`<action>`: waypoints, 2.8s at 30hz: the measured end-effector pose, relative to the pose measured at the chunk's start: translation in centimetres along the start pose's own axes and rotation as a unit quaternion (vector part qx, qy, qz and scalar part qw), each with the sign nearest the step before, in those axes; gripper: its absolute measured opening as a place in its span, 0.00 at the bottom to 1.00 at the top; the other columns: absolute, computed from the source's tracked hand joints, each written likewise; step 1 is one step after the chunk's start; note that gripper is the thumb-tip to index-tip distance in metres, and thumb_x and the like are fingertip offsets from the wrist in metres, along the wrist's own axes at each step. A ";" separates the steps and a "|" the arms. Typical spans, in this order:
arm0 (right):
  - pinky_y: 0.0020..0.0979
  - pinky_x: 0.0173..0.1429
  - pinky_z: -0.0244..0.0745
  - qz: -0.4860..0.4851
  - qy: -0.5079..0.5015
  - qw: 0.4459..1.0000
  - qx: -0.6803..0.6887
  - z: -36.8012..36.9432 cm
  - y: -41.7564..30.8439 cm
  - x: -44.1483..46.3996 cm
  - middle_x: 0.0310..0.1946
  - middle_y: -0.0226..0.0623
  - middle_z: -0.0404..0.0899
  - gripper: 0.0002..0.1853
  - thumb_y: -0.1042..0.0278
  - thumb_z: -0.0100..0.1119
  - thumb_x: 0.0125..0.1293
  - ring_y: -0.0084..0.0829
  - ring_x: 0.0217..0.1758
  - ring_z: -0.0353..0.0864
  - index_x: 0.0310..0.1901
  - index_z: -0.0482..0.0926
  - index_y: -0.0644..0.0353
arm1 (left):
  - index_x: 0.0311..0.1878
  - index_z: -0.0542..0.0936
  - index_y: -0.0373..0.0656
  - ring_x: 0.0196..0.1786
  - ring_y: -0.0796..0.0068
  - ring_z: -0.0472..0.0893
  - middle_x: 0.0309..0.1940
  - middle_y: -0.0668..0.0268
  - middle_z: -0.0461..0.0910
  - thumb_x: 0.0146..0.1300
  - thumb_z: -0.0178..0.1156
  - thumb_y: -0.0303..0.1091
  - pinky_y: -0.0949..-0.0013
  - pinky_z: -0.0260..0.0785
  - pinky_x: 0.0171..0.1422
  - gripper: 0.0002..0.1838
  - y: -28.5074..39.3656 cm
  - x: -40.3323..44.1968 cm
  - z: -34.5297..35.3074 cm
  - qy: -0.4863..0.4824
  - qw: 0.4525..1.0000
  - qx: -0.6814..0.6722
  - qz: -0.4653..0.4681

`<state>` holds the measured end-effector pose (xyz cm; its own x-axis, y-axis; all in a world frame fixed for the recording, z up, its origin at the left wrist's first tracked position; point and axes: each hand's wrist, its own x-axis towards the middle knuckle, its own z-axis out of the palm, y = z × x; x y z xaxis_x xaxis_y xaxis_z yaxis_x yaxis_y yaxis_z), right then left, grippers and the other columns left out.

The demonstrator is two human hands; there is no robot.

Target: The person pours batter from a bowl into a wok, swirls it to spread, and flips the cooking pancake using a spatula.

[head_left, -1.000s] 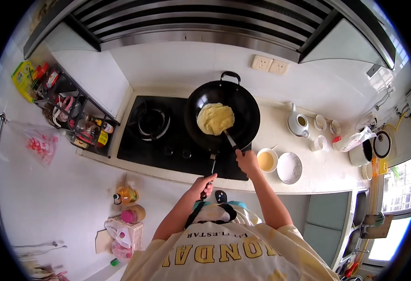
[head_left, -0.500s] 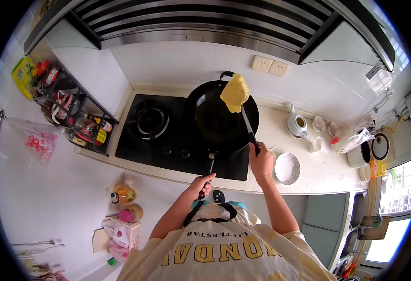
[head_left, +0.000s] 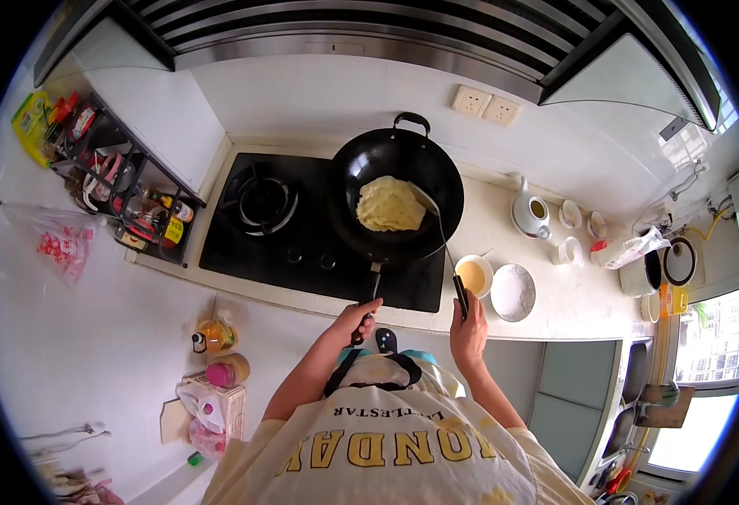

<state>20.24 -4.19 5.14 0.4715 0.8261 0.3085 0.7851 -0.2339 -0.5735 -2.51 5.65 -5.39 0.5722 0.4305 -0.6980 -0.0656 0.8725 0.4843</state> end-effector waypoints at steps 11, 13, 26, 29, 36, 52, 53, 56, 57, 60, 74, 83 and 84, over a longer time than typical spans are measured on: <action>0.48 0.32 0.74 0.026 -0.027 0.999 -0.036 -0.4 1.7 5.0 0.27 0.52 0.81 0.12 0.59 0.56 0.68 0.55 0.29 0.80 0.42 0.79 0.58 | 0.28 0.69 0.49 0.12 0.83 0.64 0.13 0.76 0.66 0.61 0.65 0.54 0.75 0.58 0.18 0.21 0.8 -1.2 1.0 0.023 0.998 0.055 0.009; 0.50 0.32 0.74 0.013 -0.062 0.993 -0.102 -2.1 0.7 8.2 0.25 0.49 0.81 0.14 0.54 0.53 0.69 0.53 0.28 0.80 0.38 0.78 0.57 | 0.28 0.69 0.48 0.12 0.83 0.64 0.13 0.77 0.65 0.62 0.64 0.54 0.74 0.58 0.17 0.21 0.8 -1.2 1.2 0.023 0.998 0.061 0.027; 0.38 0.43 0.80 0.043 -0.299 0.886 -0.351 -5.8 -8.0 27.7 0.31 0.45 0.85 0.07 0.71 0.58 0.49 0.39 0.37 0.86 0.29 0.84 0.60 | 0.24 0.67 0.49 0.11 0.85 0.61 0.12 0.78 0.62 0.63 0.63 0.52 0.75 0.53 0.15 0.22 2.9 -3.6 1.2 0.035 0.996 0.078 0.017; 0.34 0.27 0.74 0.077 -0.357 0.883 -0.294 -3.2 -3.0 29.3 0.19 0.41 0.80 0.07 0.68 0.61 0.48 0.35 0.20 0.79 0.20 0.81 0.62 | 0.24 0.66 0.50 0.11 0.85 0.61 0.12 0.78 0.62 0.63 0.63 0.51 0.76 0.52 0.15 0.22 4.0 -4.5 1.0 0.042 0.994 0.098 0.024; 0.33 0.19 0.66 0.060 -0.358 0.928 -0.081 -1.1 3.5 26.6 0.14 0.35 0.76 0.15 0.57 0.63 0.59 0.25 0.12 0.70 0.29 0.85 0.62 | 0.27 0.68 0.49 0.13 0.85 0.64 0.13 0.77 0.64 0.64 0.62 0.52 0.76 0.56 0.17 0.20 4.4 -4.8 0.5 0.039 0.993 0.114 0.014; 0.42 0.29 0.71 -0.189 -0.056 0.971 -0.133 0.6 4.1 20.9 0.27 0.44 0.80 0.12 0.56 0.59 0.66 0.49 0.27 0.79 0.43 0.79 0.56 | 0.46 0.75 0.38 0.38 0.56 0.82 0.31 0.58 0.80 0.62 0.62 0.50 0.59 0.76 0.44 0.23 2.7 2.5 -9.3 0.388 0.785 0.438 0.204; 0.41 0.29 0.71 -0.192 -0.049 0.969 -0.145 -0.1 3.9 20.2 0.28 0.44 0.80 0.12 0.57 0.60 0.66 0.48 0.27 0.79 0.44 0.79 0.56 | 0.48 0.74 0.38 0.41 0.54 0.81 0.36 0.56 0.78 0.60 0.64 0.47 0.60 0.76 0.47 0.23 2.7 3.1 -10.0 0.406 0.749 0.463 0.245; 0.40 0.29 0.72 -0.166 0.009 0.984 -0.067 -1.6 3.6 17.1 0.27 0.46 0.80 0.11 0.60 0.61 0.66 0.48 0.27 0.80 0.44 0.80 0.58 | 0.52 0.72 0.38 0.51 0.50 0.77 0.48 0.52 0.73 0.56 0.68 0.40 0.60 0.74 0.53 0.25 4.6 4.1 -10.0 0.427 0.667 0.524 0.314; 0.39 0.30 0.72 -0.132 0.013 0.990 -0.050 -2.1 3.5 15.9 0.27 0.47 0.80 0.11 0.61 0.61 0.66 0.48 0.27 0.80 0.44 0.80 0.59 | 0.52 0.72 0.38 0.53 0.51 0.76 0.51 0.51 0.71 0.56 0.69 0.40 0.59 0.74 0.53 0.25 5.8 4.2 -9.5 0.418 0.667 0.539 0.300; 0.37 0.31 0.73 -0.034 -0.006 0.999 -0.026 -3.3 4.1 12.3 0.28 0.50 0.81 0.13 0.63 0.61 0.66 0.47 0.27 0.81 0.45 0.81 0.64 | 0.52 0.71 0.37 0.53 0.50 0.76 0.51 0.52 0.70 0.56 0.68 0.35 0.57 0.74 0.54 0.24 7.9 4.1 -8.0 0.390 0.644 0.588 0.296; 0.26 0.25 0.65 0.155 0.029 0.985 0.067 -3.5 3.4 3.9 0.18 0.39 0.74 0.13 0.64 0.61 0.67 0.18 0.19 0.66 0.45 0.82 0.65 | 0.45 0.74 0.35 0.49 0.55 0.79 0.48 0.54 0.72 0.52 0.70 0.33 0.63 0.77 0.49 0.20 9.1 5.2 -8.2 0.317 0.561 0.712 0.279; 0.25 0.28 0.68 0.157 0.030 0.983 0.089 -2.6 2.8 3.0 0.21 0.40 0.78 0.13 0.65 0.61 0.67 0.19 0.22 0.69 0.46 0.82 0.66 | 0.45 0.73 0.34 0.50 0.55 0.78 0.47 0.53 0.71 0.52 0.71 0.33 0.63 0.77 0.50 0.22 8.5 6.2 -9.1 0.320 0.544 0.720 0.290; 0.25 0.29 0.68 0.160 0.026 0.983 0.086 -2.7 2.6 3.0 0.21 0.40 0.78 0.13 0.65 0.61 0.67 0.19 0.22 0.69 0.46 0.82 0.66 | 0.46 0.72 0.34 0.50 0.55 0.78 0.47 0.53 0.71 0.51 0.71 0.33 0.63 0.77 0.49 0.23 8.3 6.2 -9.1 0.325 0.537 0.719 0.299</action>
<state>24.72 -3.72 6.63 0.7062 0.6963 0.1280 0.5166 -0.3832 -0.7657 -6.93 17.70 -10.54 0.3640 0.9314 -0.0010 0.8871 -0.3463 0.3052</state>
